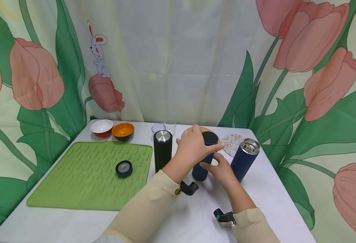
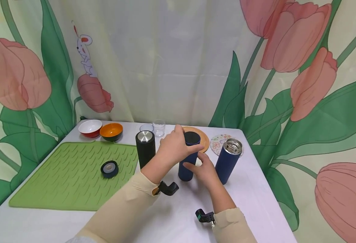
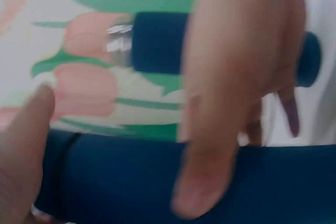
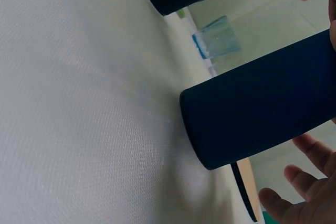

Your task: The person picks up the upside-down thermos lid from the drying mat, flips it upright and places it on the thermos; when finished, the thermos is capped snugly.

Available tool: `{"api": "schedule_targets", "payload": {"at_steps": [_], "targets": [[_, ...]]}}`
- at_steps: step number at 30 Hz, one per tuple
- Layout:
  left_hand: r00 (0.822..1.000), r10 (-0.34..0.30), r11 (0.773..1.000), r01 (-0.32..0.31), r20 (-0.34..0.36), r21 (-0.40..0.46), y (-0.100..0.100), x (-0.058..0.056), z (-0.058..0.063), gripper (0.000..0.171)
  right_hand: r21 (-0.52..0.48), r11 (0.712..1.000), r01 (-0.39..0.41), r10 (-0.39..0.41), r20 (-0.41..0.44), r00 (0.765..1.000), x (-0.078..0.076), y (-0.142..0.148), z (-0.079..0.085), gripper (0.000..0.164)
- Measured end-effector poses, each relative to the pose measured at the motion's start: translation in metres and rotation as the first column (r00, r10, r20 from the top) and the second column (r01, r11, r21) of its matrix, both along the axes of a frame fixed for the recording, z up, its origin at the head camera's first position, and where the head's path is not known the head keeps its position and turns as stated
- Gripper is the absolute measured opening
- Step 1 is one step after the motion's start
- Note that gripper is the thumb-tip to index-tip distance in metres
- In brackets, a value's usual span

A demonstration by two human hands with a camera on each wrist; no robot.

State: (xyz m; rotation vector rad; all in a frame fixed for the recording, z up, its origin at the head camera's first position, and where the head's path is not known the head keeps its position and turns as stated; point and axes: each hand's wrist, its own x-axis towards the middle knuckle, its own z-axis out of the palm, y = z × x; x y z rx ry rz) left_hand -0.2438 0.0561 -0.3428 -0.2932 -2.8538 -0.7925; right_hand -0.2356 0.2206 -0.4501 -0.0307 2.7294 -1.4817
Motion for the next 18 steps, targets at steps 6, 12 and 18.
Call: {"api": "schedule_targets", "payload": {"at_steps": [6, 12, 18], "targets": [[1.0, -0.023, 1.0, 0.023, -0.018, 0.017, -0.001, -0.004, 0.001, 0.077, -0.008, 1.0, -0.028, 0.028, -0.057, 0.998, -0.002, -0.001, 0.0, 0.071], [0.92, -0.391, 0.918, 0.388, 0.032, 0.086, -0.027, -0.017, 0.014, 0.055, -0.003, 1.0, -0.01, 0.01, -0.047, 0.999, -0.001, -0.001, 0.0, 0.073], [0.982, -0.177, 0.98, 0.17, 0.061, 0.107, -0.016, -0.005, 0.009, 0.091, 0.007, 1.0, -0.006, 0.006, -0.028, 1.0, 0.0, 0.0, -0.003, 0.075]]}}
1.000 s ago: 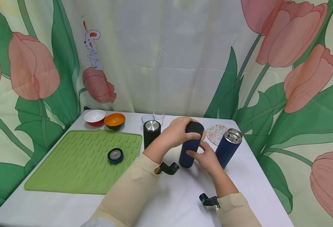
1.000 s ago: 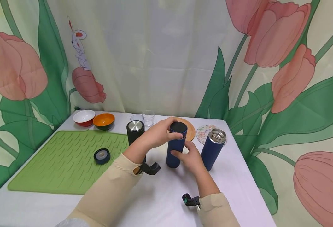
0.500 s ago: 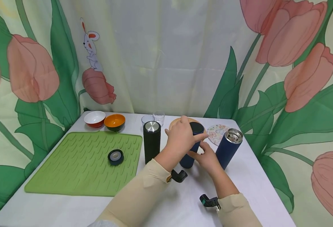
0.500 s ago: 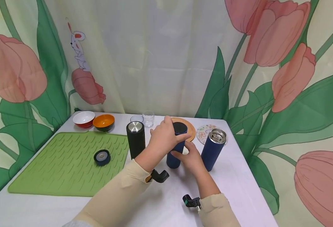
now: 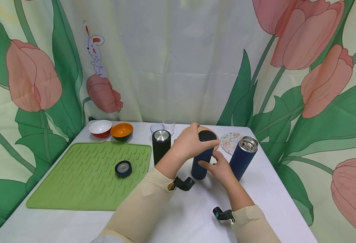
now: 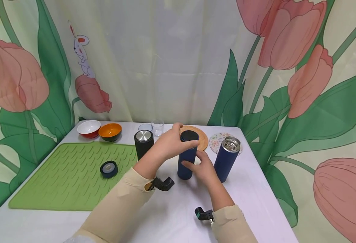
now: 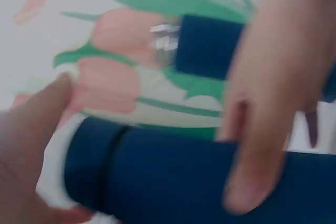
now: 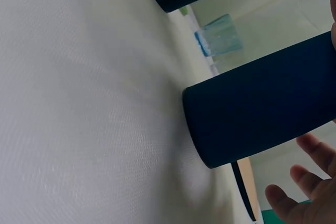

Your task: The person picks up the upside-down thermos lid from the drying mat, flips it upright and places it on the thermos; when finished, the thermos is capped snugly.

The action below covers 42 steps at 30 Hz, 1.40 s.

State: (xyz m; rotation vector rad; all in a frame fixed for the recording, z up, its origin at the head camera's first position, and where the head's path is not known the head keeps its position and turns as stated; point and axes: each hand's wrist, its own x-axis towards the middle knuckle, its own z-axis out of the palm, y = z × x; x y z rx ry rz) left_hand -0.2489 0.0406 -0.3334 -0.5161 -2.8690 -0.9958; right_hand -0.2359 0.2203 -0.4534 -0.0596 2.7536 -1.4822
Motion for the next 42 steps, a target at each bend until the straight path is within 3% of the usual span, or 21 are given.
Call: {"api": "schedule_targets", "payload": {"at_steps": [2, 4, 6, 8, 11, 13, 14, 17, 19, 21, 24, 25, 27, 29, 30, 33, 35, 36, 39, 41, 42], "targets": [[0.989, 0.141, 0.989, -0.142, -0.036, -0.031, 0.013, 0.006, -0.005, 0.103, -0.001, 1.0, 0.01, -0.01, 0.007, 1.0, 0.0, 0.001, -0.001, 0.074], [0.966, 0.245, 0.964, -0.251, -0.081, -0.087, 0.024, 0.009, -0.01, 0.109, 0.002, 1.0, 0.005, -0.005, -0.001, 1.0, 0.0, 0.001, -0.001, 0.072], [0.949, 0.297, 0.945, -0.308, -0.108, -0.111, 0.031, 0.011, -0.012, 0.107, 0.0, 1.0, 0.0, 0.0, -0.013, 1.0, -0.001, 0.001, -0.001, 0.068], [0.943, 0.308, 0.942, -0.321, -0.128, -0.099, 0.031, 0.01, -0.012, 0.098, -0.004, 1.0, -0.01, 0.01, -0.031, 0.999, -0.001, 0.0, 0.0, 0.062], [0.975, 0.198, 0.978, -0.203, -0.104, -0.04, 0.02, 0.006, -0.009, 0.074, -0.005, 1.0, -0.021, 0.02, -0.043, 0.999, 0.0, 0.0, 0.001, 0.062], [0.997, 0.046, 0.999, -0.045, -0.065, 0.022, 0.007, -0.001, -0.005, 0.057, 0.0, 1.0, -0.024, 0.024, -0.053, 0.998, 0.0, 0.001, 0.002, 0.063], [0.999, -0.04, 0.998, 0.042, -0.03, 0.056, 0.001, -0.004, -0.003, 0.052, 0.002, 1.0, -0.028, 0.028, -0.06, 0.998, -0.001, 0.001, 0.002, 0.064], [0.964, -0.25, 0.959, 0.233, 0.092, 0.161, -0.014, -0.013, 0.005, 0.05, 0.01, 0.999, -0.032, 0.033, -0.075, 0.997, -0.003, 0.0, 0.002, 0.064], [0.949, -0.274, 0.95, 0.241, 0.157, 0.199, -0.017, -0.014, 0.007, 0.053, 0.017, 0.999, -0.034, 0.036, -0.078, 0.996, -0.003, 0.0, 0.002, 0.065], [0.964, -0.202, 0.968, 0.169, 0.175, 0.186, -0.015, -0.01, 0.007, 0.062, 0.022, 0.999, -0.027, 0.029, -0.064, 0.998, -0.002, -0.001, 0.002, 0.067], [0.996, 0.008, 0.997, -0.015, 0.085, 0.08, -0.001, 0.0, 0.001, 0.082, 0.022, 1.0, -0.013, 0.014, -0.032, 0.999, 0.0, -0.002, 0.001, 0.071], [0.996, 0.086, 0.996, -0.087, 0.036, 0.037, 0.005, 0.004, -0.001, 0.09, 0.018, 1.0, -0.007, 0.008, -0.028, 1.0, 0.0, -0.002, 0.001, 0.072], [0.976, 0.207, 0.977, -0.21, -0.067, -0.031, 0.016, 0.009, -0.006, 0.099, 0.01, 1.0, 0.003, -0.002, -0.031, 1.0, 0.0, -0.003, 0.001, 0.07], [0.951, 0.274, 0.956, -0.286, -0.141, -0.07, 0.023, 0.011, -0.011, 0.098, -0.001, 1.0, 0.002, -0.002, -0.045, 0.999, 0.0, -0.003, 0.001, 0.064], [0.947, 0.279, 0.954, -0.293, -0.159, -0.069, 0.024, 0.011, -0.012, 0.094, -0.004, 1.0, -0.002, 0.002, -0.057, 0.998, 0.0, -0.003, 0.0, 0.062], [0.973, 0.192, 0.981, -0.195, -0.131, -0.013, 0.015, 0.006, -0.012, 0.071, -0.008, 1.0, -0.01, 0.01, -0.075, 0.997, 0.0, -0.005, 0.0, 0.057], [0.996, 0.05, 0.998, -0.047, -0.074, 0.041, 0.004, 0.0, -0.008, 0.06, 0.002, 1.0, -0.011, 0.011, -0.083, 0.996, -0.001, -0.005, 0.0, 0.058], [0.999, -0.035, 0.996, 0.038, -0.039, 0.08, -0.002, -0.004, -0.006, 0.056, 0.005, 1.0, -0.012, 0.013, -0.09, 0.996, -0.001, -0.005, 0.0, 0.058], [0.966, -0.25, 0.955, 0.235, 0.063, 0.178, -0.014, -0.013, 0.0, 0.053, 0.012, 1.0, -0.001, 0.002, -0.101, 0.995, 0.0, -0.004, 0.0, 0.057], [0.951, -0.294, 0.94, 0.27, 0.096, 0.209, -0.016, -0.014, 0.002, 0.053, 0.012, 1.0, -0.006, 0.007, -0.095, 0.996, 0.0, -0.004, 0.0, 0.059], [0.956, -0.275, 0.946, 0.25, 0.103, 0.206, -0.014, -0.013, 0.002, 0.056, 0.009, 1.0, -0.006, 0.007, -0.083, 0.996, 0.0, -0.004, 0.0, 0.06]]}}
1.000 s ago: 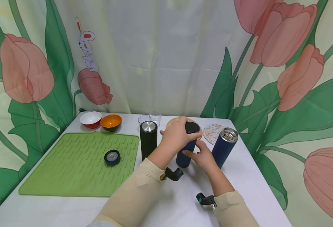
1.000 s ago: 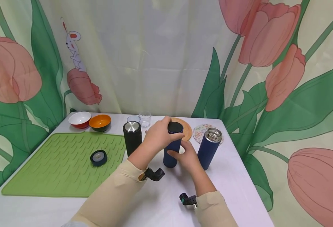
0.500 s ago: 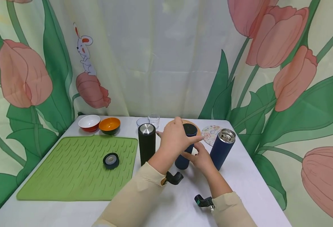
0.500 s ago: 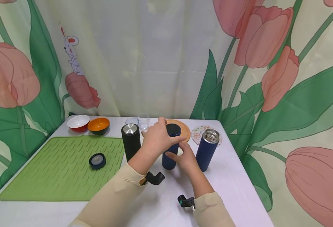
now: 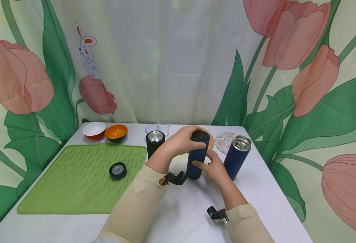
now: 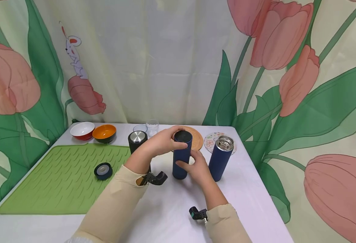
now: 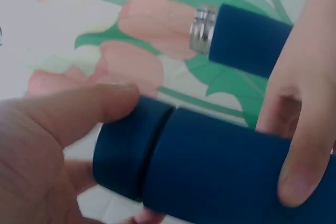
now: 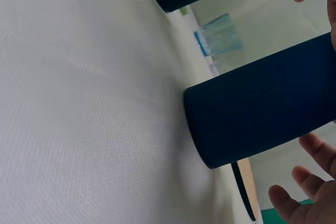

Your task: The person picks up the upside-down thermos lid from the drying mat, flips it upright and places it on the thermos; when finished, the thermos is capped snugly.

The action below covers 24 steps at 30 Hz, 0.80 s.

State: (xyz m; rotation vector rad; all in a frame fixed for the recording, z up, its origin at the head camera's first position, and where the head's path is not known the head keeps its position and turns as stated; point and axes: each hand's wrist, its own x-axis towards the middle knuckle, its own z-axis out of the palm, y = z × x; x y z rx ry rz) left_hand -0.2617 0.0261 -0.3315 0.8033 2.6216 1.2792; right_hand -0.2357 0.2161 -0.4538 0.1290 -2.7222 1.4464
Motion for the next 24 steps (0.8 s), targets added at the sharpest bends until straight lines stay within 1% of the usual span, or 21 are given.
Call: {"api": "schedule_targets", "payload": {"at_steps": [1, 2, 3, 4, 5, 7, 8, 9, 10, 11, 12, 13, 14, 16, 18, 19, 20, 21, 22, 23, 24], "targets": [[0.999, 0.047, 0.999, -0.048, -0.018, -0.026, 0.002, 0.002, 0.0, 0.061, 0.003, 1.0, 0.001, -0.001, 0.011, 1.0, 0.0, 0.0, 0.0, 0.063], [0.993, 0.108, 0.992, -0.111, -0.049, -0.063, 0.006, 0.006, 0.0, 0.067, 0.004, 1.0, 0.0, 0.0, 0.025, 1.0, 0.0, 0.0, -0.001, 0.066], [0.98, 0.176, 0.977, -0.186, -0.089, -0.109, 0.011, 0.01, -0.001, 0.076, 0.005, 1.0, 0.0, 0.0, 0.035, 0.999, 0.0, 0.0, -0.001, 0.07], [0.961, 0.243, 0.952, -0.263, -0.134, -0.158, 0.017, 0.014, -0.001, 0.085, 0.005, 1.0, 0.003, -0.003, 0.041, 0.999, 0.0, 0.0, -0.001, 0.071], [0.935, 0.301, 0.918, -0.337, -0.187, -0.209, 0.023, 0.017, -0.002, 0.096, 0.003, 1.0, 0.005, -0.005, 0.041, 0.999, 0.0, 0.001, -0.002, 0.071], [0.876, 0.385, 0.832, -0.465, -0.289, -0.303, 0.035, 0.023, -0.002, 0.11, -0.004, 1.0, 0.013, -0.012, 0.032, 0.999, -0.001, 0.002, -0.002, 0.068], [0.856, 0.407, 0.799, -0.503, -0.32, -0.329, 0.039, 0.024, -0.003, 0.112, -0.013, 1.0, 0.015, -0.014, 0.028, 1.0, -0.001, 0.002, -0.002, 0.065], [0.84, 0.422, 0.776, -0.529, -0.342, -0.343, 0.042, 0.025, -0.003, 0.11, -0.017, 1.0, 0.014, -0.013, 0.018, 1.0, 0.0, 0.002, -0.002, 0.063], [0.832, 0.433, 0.767, -0.543, -0.348, -0.343, 0.043, 0.025, -0.004, 0.104, -0.023, 1.0, 0.014, -0.013, 0.016, 1.0, 0.0, 0.001, -0.002, 0.06], [0.831, 0.434, 0.764, -0.545, -0.349, -0.346, 0.043, 0.024, -0.004, 0.099, -0.026, 1.0, 0.011, -0.01, 0.016, 1.0, 0.0, 0.001, -0.002, 0.058], [0.838, 0.429, 0.776, -0.533, -0.338, -0.337, 0.041, 0.023, -0.005, 0.091, -0.028, 1.0, 0.011, -0.01, 0.022, 1.0, 0.0, 0.0, -0.002, 0.059], [0.854, 0.411, 0.801, -0.506, -0.32, -0.321, 0.038, 0.021, -0.005, 0.083, -0.029, 0.999, 0.013, -0.012, 0.028, 1.0, 0.0, 0.0, -0.001, 0.06], [0.874, 0.385, 0.831, -0.468, -0.297, -0.3, 0.034, 0.019, -0.004, 0.075, -0.027, 0.999, 0.018, -0.017, 0.035, 0.999, 0.001, 0.0, -0.001, 0.063], [0.925, 0.287, 0.9, -0.349, -0.249, -0.262, 0.024, 0.014, -0.001, 0.064, -0.025, 0.999, 0.029, -0.028, 0.043, 0.999, 0.001, -0.001, 0.0, 0.069], [0.966, 0.164, 0.952, -0.208, -0.199, -0.224, 0.014, 0.008, 0.004, 0.059, -0.022, 0.999, 0.036, -0.035, 0.042, 0.999, 0.001, -0.001, 0.001, 0.072], [0.98, 0.104, 0.968, -0.138, -0.167, -0.207, 0.01, 0.005, 0.006, 0.059, -0.022, 0.999, 0.041, -0.04, 0.042, 0.998, 0.001, -0.001, 0.001, 0.073], [0.989, 0.056, 0.978, -0.081, -0.135, -0.191, 0.006, 0.002, 0.008, 0.059, -0.02, 0.999, 0.041, -0.04, 0.041, 0.998, 0.001, -0.001, 0.001, 0.074], [0.994, 0.022, 0.983, -0.041, -0.109, -0.177, 0.004, 0.001, 0.009, 0.06, -0.016, 0.999, 0.035, -0.035, 0.039, 0.999, 0.002, -0.001, 0.001, 0.073], [0.997, 0.014, 0.986, -0.027, -0.08, -0.164, 0.002, 0.0, 0.009, 0.064, -0.014, 0.999, 0.032, -0.032, 0.044, 0.999, 0.001, -0.001, 0.001, 0.073], [0.998, 0.03, 0.987, -0.038, -0.055, -0.154, 0.002, 0.001, 0.008, 0.07, -0.013, 0.999, 0.03, -0.029, 0.049, 0.998, 0.001, -0.001, 0.0, 0.072], [0.997, 0.063, 0.986, -0.069, -0.045, -0.154, 0.003, 0.003, 0.007, 0.074, -0.011, 1.0, 0.028, -0.027, 0.055, 0.998, 0.001, -0.001, 0.0, 0.071]]}}
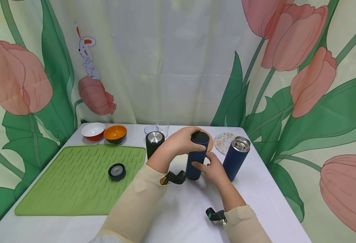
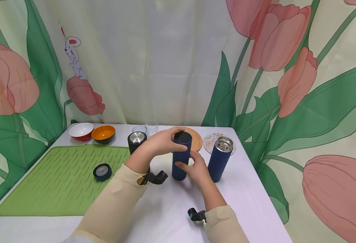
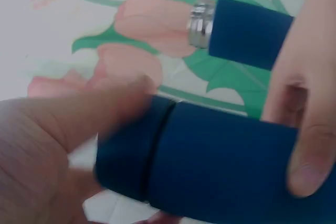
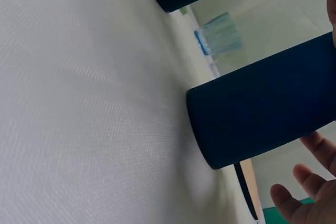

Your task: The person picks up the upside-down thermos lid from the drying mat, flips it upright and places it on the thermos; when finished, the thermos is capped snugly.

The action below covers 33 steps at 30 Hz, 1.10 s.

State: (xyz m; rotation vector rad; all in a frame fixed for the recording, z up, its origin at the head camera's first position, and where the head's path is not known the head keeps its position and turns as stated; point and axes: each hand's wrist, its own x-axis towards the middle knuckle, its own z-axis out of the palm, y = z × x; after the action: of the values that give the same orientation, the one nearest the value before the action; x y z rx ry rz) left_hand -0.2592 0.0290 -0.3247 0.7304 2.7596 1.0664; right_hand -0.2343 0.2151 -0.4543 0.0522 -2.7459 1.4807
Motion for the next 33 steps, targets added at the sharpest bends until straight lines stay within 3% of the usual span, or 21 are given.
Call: {"api": "schedule_targets", "payload": {"at_steps": [3, 6, 8, 10, 14, 16, 18, 20, 22, 24, 27, 29, 31, 33], "targets": [[0.983, 0.177, 0.981, -0.181, -0.054, -0.064, 0.011, 0.01, -0.007, 0.096, -0.004, 1.0, -0.01, 0.01, 0.012, 1.0, 0.0, 0.001, -0.002, 0.073], [0.923, 0.335, 0.924, -0.361, -0.191, -0.126, 0.028, 0.019, -0.015, 0.104, -0.004, 1.0, -0.011, 0.011, -0.002, 1.0, -0.001, 0.003, -0.002, 0.069], [0.895, 0.369, 0.905, -0.407, -0.25, -0.124, 0.034, 0.02, -0.018, 0.096, -0.001, 1.0, -0.008, 0.008, -0.012, 1.0, -0.001, 0.003, -0.002, 0.068], [0.899, 0.348, 0.915, -0.388, -0.265, -0.113, 0.032, 0.018, -0.018, 0.083, 0.0, 1.0, -0.011, 0.011, -0.022, 1.0, -0.001, 0.003, 0.0, 0.065], [0.967, 0.173, 0.973, -0.197, -0.188, -0.118, 0.015, 0.011, -0.006, 0.064, 0.001, 1.0, -0.005, 0.005, -0.019, 1.0, -0.001, 0.002, 0.002, 0.067], [0.988, 0.067, 0.989, -0.084, -0.141, -0.119, 0.006, 0.007, 0.0, 0.06, 0.001, 1.0, 0.001, -0.001, -0.019, 1.0, -0.001, 0.002, 0.002, 0.067], [0.995, -0.018, 0.994, 0.006, -0.102, -0.111, 0.001, 0.005, 0.005, 0.056, 0.005, 1.0, -0.005, 0.005, -0.023, 1.0, -0.002, 0.003, 0.002, 0.068], [0.996, -0.04, 0.993, 0.03, -0.081, -0.118, -0.001, 0.004, 0.008, 0.054, 0.003, 1.0, -0.011, 0.011, -0.02, 1.0, -0.002, 0.003, 0.001, 0.068], [0.997, 0.004, 0.99, -0.016, -0.082, -0.138, 0.001, 0.006, 0.008, 0.053, 0.001, 1.0, -0.015, 0.015, -0.01, 1.0, -0.003, 0.002, 0.0, 0.067], [0.989, 0.097, 0.978, -0.116, -0.113, -0.174, 0.007, 0.009, 0.007, 0.062, 0.004, 1.0, -0.016, 0.016, -0.002, 1.0, -0.003, 0.002, -0.002, 0.067], [0.954, 0.235, 0.936, -0.274, -0.186, -0.22, 0.02, 0.014, 0.004, 0.087, 0.0, 1.0, -0.01, 0.01, -0.004, 1.0, -0.003, 0.002, -0.003, 0.065], [0.927, 0.293, 0.908, -0.347, -0.234, -0.236, 0.027, 0.015, 0.001, 0.099, -0.001, 1.0, -0.008, 0.008, -0.013, 1.0, -0.002, 0.002, -0.002, 0.064], [0.914, 0.313, 0.897, -0.374, -0.258, -0.234, 0.031, 0.014, 0.0, 0.094, -0.003, 1.0, -0.005, 0.005, -0.013, 1.0, -0.002, 0.002, -0.001, 0.064], [0.92, 0.299, 0.906, -0.357, -0.254, -0.227, 0.03, 0.012, 0.0, 0.079, -0.006, 1.0, -0.01, 0.01, -0.002, 1.0, -0.002, 0.002, 0.0, 0.067]]}}
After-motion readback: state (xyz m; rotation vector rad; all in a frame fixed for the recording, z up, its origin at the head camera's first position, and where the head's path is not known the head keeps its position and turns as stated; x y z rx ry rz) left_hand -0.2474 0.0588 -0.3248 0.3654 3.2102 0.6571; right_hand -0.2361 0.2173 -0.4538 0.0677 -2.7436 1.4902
